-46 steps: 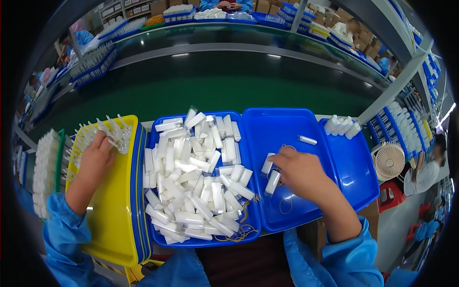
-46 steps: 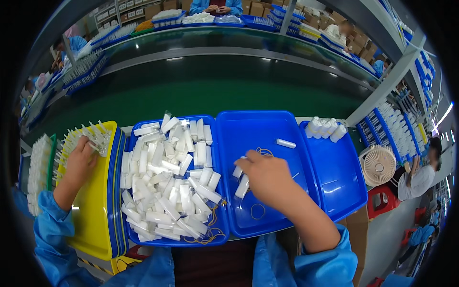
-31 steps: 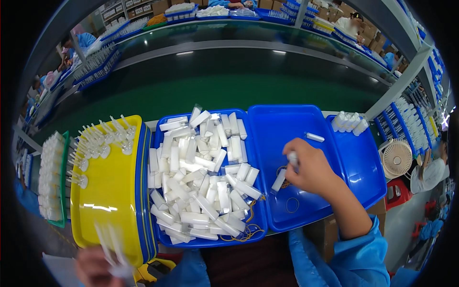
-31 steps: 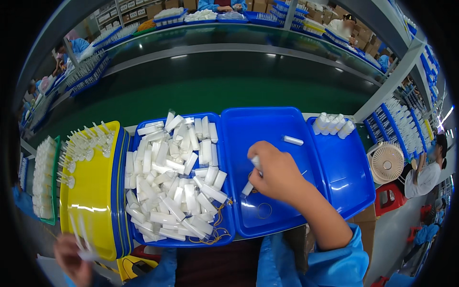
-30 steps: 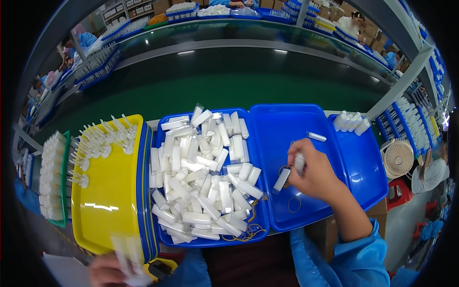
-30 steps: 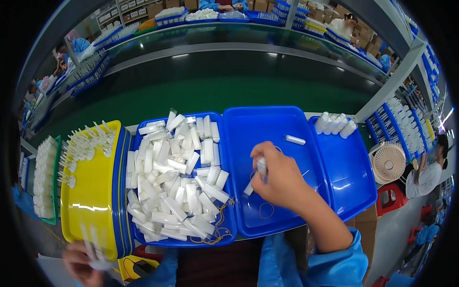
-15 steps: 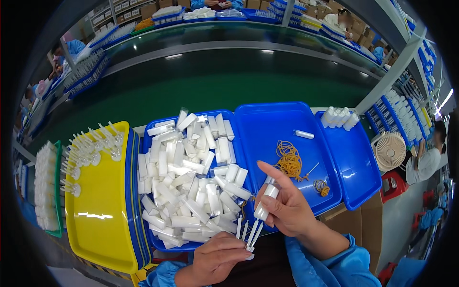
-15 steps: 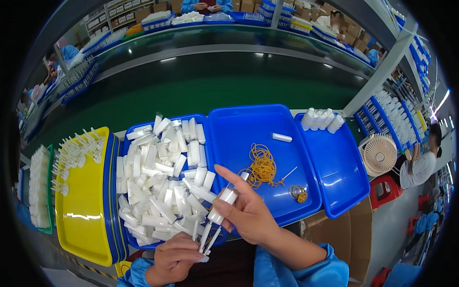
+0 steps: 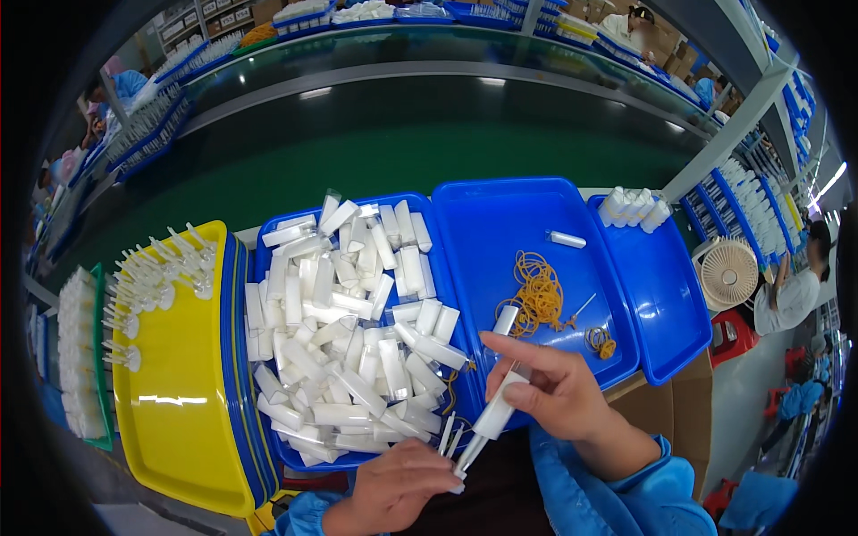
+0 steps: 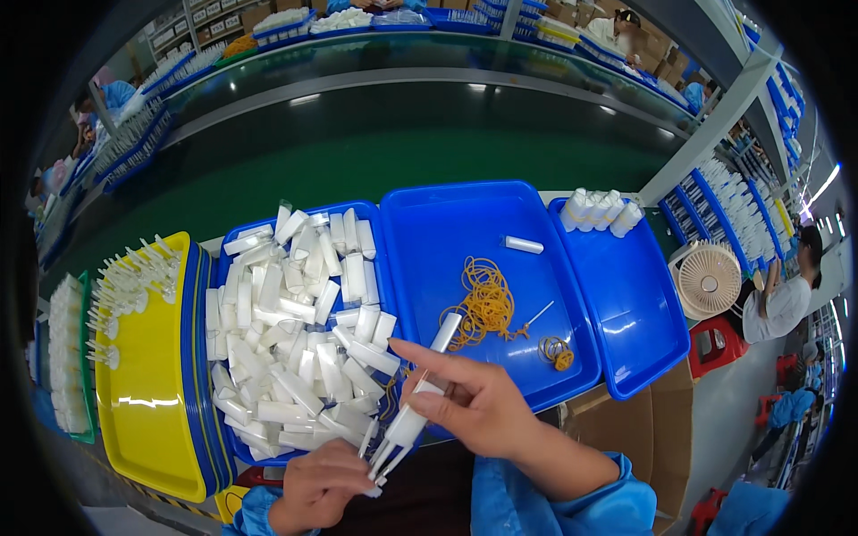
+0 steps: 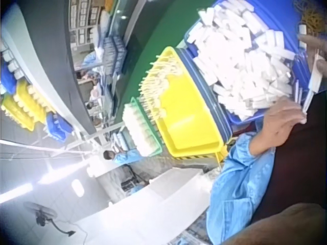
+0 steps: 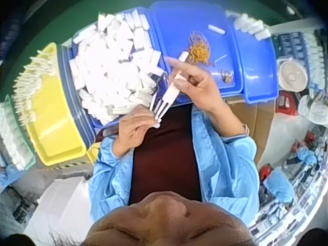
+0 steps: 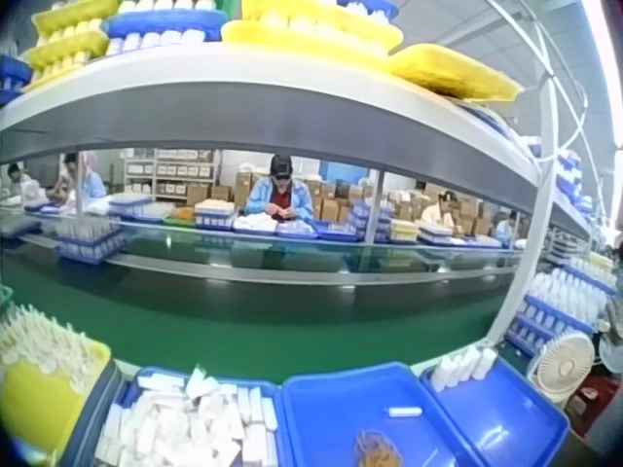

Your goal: Assembling small white plastic components and securing them into bundles with rubber bands at a production line.

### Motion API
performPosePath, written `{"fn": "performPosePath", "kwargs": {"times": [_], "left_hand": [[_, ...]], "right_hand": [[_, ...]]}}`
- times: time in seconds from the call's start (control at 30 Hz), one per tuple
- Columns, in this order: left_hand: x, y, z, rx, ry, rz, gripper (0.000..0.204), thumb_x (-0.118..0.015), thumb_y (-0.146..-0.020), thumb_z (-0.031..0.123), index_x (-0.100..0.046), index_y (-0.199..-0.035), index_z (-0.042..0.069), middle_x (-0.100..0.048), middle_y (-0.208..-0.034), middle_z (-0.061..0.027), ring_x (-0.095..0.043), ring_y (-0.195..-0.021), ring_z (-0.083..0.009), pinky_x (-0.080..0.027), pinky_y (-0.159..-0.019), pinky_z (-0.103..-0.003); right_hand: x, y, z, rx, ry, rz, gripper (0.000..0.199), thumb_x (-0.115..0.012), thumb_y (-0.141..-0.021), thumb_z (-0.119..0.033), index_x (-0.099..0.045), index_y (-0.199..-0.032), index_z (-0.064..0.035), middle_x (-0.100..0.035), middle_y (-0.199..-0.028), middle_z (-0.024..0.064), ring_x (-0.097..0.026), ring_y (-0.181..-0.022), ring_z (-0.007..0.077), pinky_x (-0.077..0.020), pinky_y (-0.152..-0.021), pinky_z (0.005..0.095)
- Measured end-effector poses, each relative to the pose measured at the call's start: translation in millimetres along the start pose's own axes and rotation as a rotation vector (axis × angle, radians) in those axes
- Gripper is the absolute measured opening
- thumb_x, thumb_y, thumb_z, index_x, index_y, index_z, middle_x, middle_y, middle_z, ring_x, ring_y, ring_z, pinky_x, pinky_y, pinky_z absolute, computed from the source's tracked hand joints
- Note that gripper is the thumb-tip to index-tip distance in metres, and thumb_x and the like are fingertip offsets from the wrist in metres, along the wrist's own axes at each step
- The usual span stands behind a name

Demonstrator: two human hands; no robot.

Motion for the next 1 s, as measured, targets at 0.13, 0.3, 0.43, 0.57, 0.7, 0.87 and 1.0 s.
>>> {"fn": "performPosePath", "kwargs": {"times": [0.13,0.3,0.43,0.57,0.7,0.87,1.0], "left_hand": [[-0.8,0.2,18.2,-0.160,-0.004,-0.057,0.017,-0.061,-0.072,-0.004,-0.059,-0.088,0.001,-0.057,-0.080,-0.0132,-0.056,-0.073,-0.0220,-0.045,-0.064,-0.031],[3.2,10.2,11.9,-0.128,-0.054,-0.070,0.010,-0.063,-0.072,-0.004,-0.065,-0.078,0.004,-0.061,-0.083,-0.0114,-0.057,-0.067,-0.0230,-0.046,-0.061,-0.029],[15.9,18.7,3.2,-0.027,-0.066,0.107,0.008,-0.064,-0.076,0.001,-0.062,-0.083,0.004,-0.058,-0.091,-0.0128,-0.056,-0.077,-0.0224,-0.045,-0.066,-0.029],[23.2,24.2,-0.1,0.048,0.047,0.210,0.015,-0.063,-0.079,0.006,-0.058,-0.093,0.003,-0.059,-0.089,-0.0112,-0.055,-0.085,-0.0255,-0.044,-0.070,-0.035],[33.6,32.7,-0.6,0.086,-0.090,0.238,0.008,-0.067,-0.075,0.006,-0.061,-0.080,0.006,-0.052,-0.103,-0.0152,-0.054,-0.083,-0.0212,-0.044,-0.070,-0.028],[47.8,15.6,9.9,-0.064,0.040,0.356,0.015,-0.069,-0.075,0.011,-0.061,-0.086,0.006,-0.058,-0.091,-0.0110,-0.051,-0.091,-0.0273,-0.039,-0.082,-0.038],[44.3,4.8,31.3,-0.115,-0.171,0.229,0.010,-0.068,-0.075,0.011,-0.063,-0.083,0.009,-0.061,-0.084,-0.0076,-0.050,-0.093,-0.0295,-0.034,-0.086,-0.042]], "right_hand": [[-6.0,5.6,4.9,0.045,-0.006,0.024,0.047,-0.055,-0.087,-0.005,-0.039,-0.131,-0.0006,-0.059,-0.090,0.0038,-0.054,-0.079,0.0081,-0.0424,-0.068,0.0204],[-18.5,9.6,-6.2,0.141,-0.021,-0.008,0.046,-0.056,-0.086,-0.003,-0.042,-0.129,0.0015,-0.060,-0.091,0.0058,-0.054,-0.083,0.0100,-0.0431,-0.074,0.0229],[-34.1,10.7,-5.4,0.046,-0.103,-0.047,0.046,-0.057,-0.085,-0.003,-0.042,-0.128,0.0034,-0.062,-0.088,0.0105,-0.057,-0.085,0.0137,-0.0449,-0.076,0.0266],[-64.5,11.6,-6.4,0.216,0.203,-0.200,0.050,-0.060,-0.083,-0.009,-0.043,-0.128,-0.0002,-0.063,-0.090,0.0043,-0.054,-0.089,0.0195,-0.0397,-0.083,0.0288],[-69.1,-2.0,-22.6,0.450,0.412,-0.314,0.050,-0.057,-0.085,-0.016,-0.042,-0.130,-0.0013,-0.061,-0.098,0.0054,-0.051,-0.095,0.0224,-0.0360,-0.087,0.0348],[-47.2,-34.5,-26.2,0.576,1.170,-0.008,0.042,-0.060,-0.078,-0.015,-0.052,-0.118,-0.0049,-0.057,-0.100,0.0107,-0.053,-0.090,0.0244,-0.0369,-0.074,0.0347],[-43.5,-39.1,-11.4,0.660,1.293,0.004,0.037,-0.061,-0.076,-0.006,-0.054,-0.112,-0.0033,-0.056,-0.094,0.0104,-0.055,-0.080,0.0208,-0.0395,-0.069,0.0312]]}}
Point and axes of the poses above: each hand's wrist, its own y-axis away from the middle knuckle, its own x-axis out of the back of the hand, z = x × y, the point moved 10 cm from there along -y, towards the middle knuckle
